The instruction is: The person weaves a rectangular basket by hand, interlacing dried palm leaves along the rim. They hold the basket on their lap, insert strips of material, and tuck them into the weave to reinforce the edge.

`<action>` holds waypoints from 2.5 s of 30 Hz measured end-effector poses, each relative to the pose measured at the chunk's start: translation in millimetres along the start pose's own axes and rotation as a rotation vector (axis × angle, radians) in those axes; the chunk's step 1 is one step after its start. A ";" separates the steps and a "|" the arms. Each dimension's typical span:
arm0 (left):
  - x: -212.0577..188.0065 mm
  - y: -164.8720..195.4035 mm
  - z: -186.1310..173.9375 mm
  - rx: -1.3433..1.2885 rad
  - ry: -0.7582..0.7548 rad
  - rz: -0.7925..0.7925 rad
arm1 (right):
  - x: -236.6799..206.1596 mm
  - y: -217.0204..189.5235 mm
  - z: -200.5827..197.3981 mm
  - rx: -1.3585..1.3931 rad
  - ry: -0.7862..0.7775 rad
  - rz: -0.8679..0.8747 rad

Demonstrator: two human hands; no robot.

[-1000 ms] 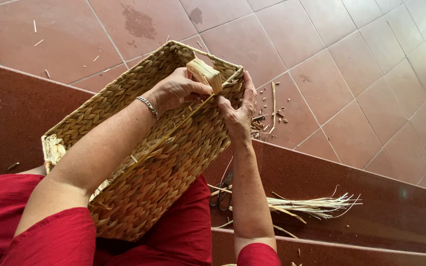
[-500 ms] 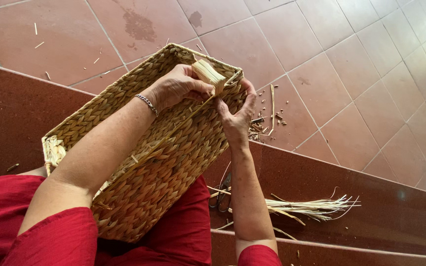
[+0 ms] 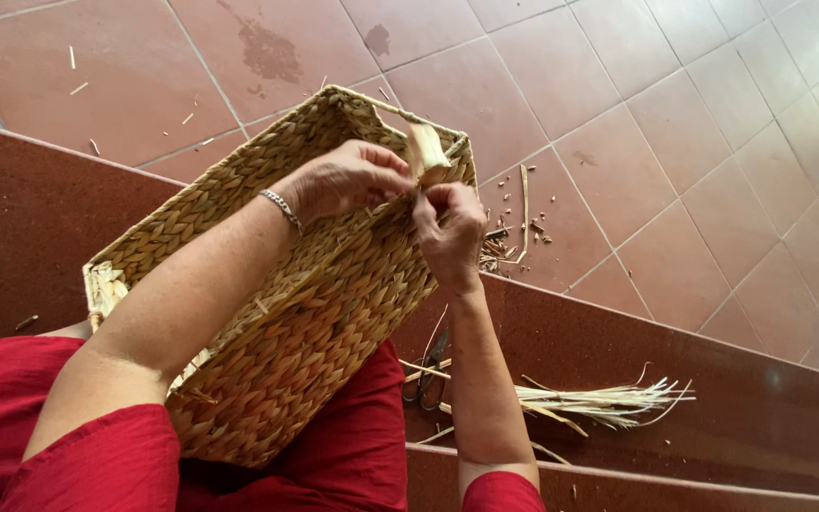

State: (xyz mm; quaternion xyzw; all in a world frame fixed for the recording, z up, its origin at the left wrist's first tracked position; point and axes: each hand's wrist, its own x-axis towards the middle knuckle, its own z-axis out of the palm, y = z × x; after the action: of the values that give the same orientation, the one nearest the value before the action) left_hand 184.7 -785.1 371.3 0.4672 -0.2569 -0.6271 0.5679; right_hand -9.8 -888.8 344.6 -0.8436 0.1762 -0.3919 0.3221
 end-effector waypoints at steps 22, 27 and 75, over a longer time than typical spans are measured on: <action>-20.5 7.2 24.9 0.269 0.091 0.124 | -149.1 -41.8 -53.5 -0.115 -0.730 0.360; -27.0 16.3 41.0 0.481 0.140 0.197 | -146.9 -48.0 -53.7 -0.158 -0.769 0.257; -46.0 1.4 56.7 0.373 0.396 0.032 | -12.7 -63.4 -46.1 -0.119 -0.015 0.174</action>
State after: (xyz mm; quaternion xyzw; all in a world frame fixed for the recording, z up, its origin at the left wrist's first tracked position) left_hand 131.8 -753.4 410.4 0.6731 -0.2592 -0.4565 0.5210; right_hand -50.7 -854.2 403.2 -0.8455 0.2694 -0.3450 0.3058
